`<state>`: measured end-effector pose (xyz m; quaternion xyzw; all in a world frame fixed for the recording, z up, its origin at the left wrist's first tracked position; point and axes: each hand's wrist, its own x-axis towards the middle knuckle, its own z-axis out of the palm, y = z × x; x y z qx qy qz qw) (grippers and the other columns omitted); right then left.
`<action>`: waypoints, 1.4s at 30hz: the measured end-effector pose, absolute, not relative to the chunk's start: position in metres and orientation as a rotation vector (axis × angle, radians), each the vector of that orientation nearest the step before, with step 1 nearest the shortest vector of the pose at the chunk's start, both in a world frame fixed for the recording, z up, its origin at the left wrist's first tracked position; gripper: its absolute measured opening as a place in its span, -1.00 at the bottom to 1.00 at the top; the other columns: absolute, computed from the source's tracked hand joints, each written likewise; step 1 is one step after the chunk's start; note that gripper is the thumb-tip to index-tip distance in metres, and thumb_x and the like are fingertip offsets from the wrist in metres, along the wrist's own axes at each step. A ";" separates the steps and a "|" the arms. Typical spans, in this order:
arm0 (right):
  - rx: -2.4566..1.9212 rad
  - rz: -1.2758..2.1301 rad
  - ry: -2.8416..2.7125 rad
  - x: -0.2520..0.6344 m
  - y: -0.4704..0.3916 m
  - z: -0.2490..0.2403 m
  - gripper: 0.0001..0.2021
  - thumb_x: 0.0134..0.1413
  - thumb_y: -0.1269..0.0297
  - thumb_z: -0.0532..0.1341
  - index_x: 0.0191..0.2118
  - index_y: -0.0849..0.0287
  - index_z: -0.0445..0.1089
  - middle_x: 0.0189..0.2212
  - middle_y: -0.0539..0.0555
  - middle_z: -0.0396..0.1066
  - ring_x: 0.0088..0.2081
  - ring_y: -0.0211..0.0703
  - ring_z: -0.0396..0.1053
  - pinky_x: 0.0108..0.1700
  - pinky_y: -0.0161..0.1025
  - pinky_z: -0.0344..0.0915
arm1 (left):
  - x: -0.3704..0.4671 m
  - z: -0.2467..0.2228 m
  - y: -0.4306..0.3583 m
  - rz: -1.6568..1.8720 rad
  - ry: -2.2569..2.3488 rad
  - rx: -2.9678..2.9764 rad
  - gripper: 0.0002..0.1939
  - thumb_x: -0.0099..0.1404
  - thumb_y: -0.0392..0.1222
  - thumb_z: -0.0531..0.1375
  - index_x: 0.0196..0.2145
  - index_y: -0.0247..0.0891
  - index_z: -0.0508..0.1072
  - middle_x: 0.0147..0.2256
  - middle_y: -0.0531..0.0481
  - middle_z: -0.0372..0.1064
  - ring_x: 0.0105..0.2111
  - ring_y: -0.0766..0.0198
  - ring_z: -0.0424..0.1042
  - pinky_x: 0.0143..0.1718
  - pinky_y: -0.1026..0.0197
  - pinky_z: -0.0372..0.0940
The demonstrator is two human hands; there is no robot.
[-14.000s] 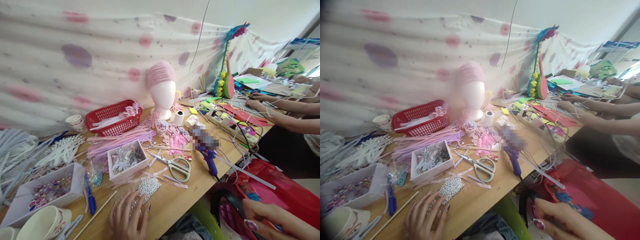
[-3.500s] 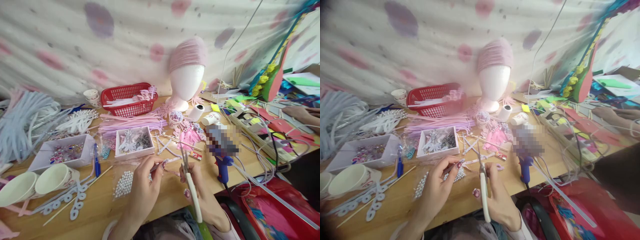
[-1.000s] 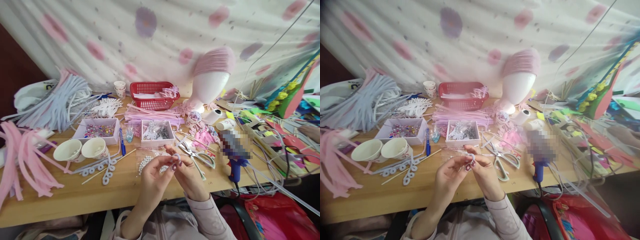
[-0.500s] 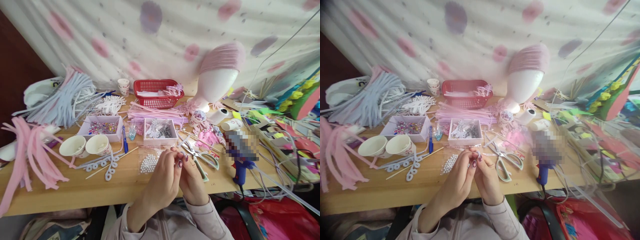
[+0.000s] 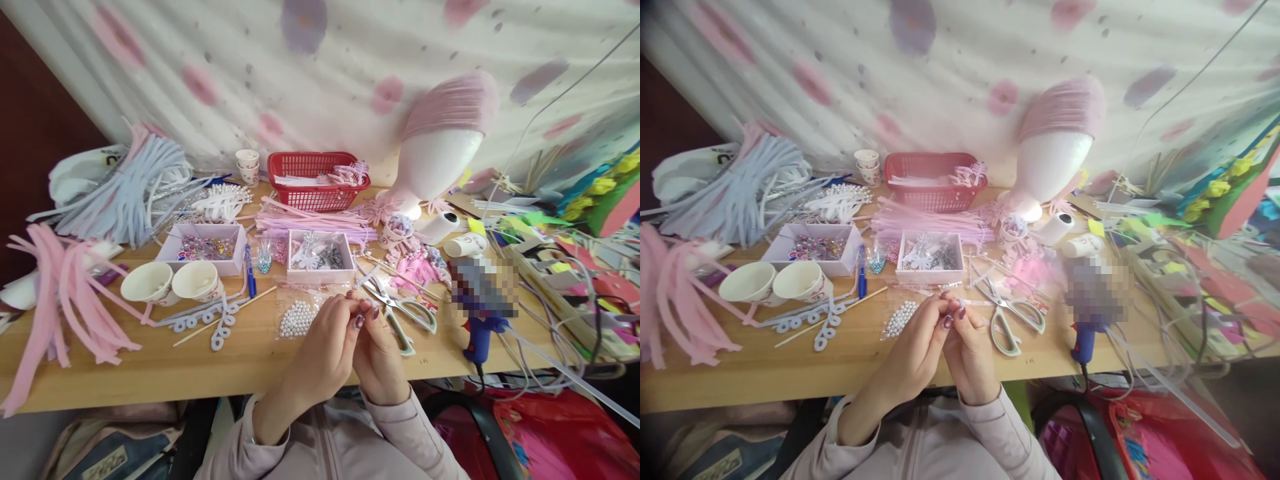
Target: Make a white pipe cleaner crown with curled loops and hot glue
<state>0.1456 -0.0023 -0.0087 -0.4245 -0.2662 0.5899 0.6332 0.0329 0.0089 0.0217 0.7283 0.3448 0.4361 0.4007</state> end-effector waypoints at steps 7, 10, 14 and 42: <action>-0.976 1.270 -0.637 0.146 -0.005 -0.009 -0.70 -0.14 -0.13 0.45 -0.39 -0.04 0.59 -0.16 0.07 0.57 0.01 0.10 0.44 0.15 0.10 0.34 | 0.037 0.015 0.011 1.216 0.858 2.018 -0.77 0.43 -0.38 -0.09 -0.13 -0.21 0.31 -0.19 -0.19 0.40 -0.11 0.06 0.39 -0.04 -0.01 0.33; -0.984 1.241 -0.598 0.148 -0.006 -0.007 -0.74 -0.25 -0.04 0.53 -0.41 -0.07 0.63 -0.21 0.04 0.60 -0.05 0.07 0.47 0.10 0.06 0.38 | 0.035 0.018 0.010 1.207 0.865 1.991 -0.77 0.41 -0.39 -0.09 -0.14 -0.21 0.30 -0.18 -0.19 0.39 -0.11 0.06 0.38 -0.03 0.01 0.32; -0.939 1.223 -0.623 0.151 -0.007 -0.003 -0.78 -0.30 0.02 0.56 -0.45 -0.09 0.65 -0.34 0.03 0.62 -0.10 0.06 0.51 0.11 0.06 0.38 | 0.028 0.030 0.007 1.015 0.780 1.646 -0.77 0.49 -0.28 -0.08 -0.10 -0.20 0.35 -0.12 -0.13 0.40 -0.07 0.13 0.39 0.03 0.09 0.27; -0.908 1.102 -0.805 0.145 -0.017 0.010 -0.88 0.13 0.12 0.37 -0.21 -0.17 0.66 -0.10 0.02 0.64 0.13 0.15 0.42 0.28 0.23 0.18 | 0.027 0.031 0.014 1.240 0.819 2.119 -0.75 0.40 -0.39 -0.03 -0.43 -0.16 0.14 -0.51 0.13 0.11 -0.49 0.34 0.21 -0.43 0.29 0.17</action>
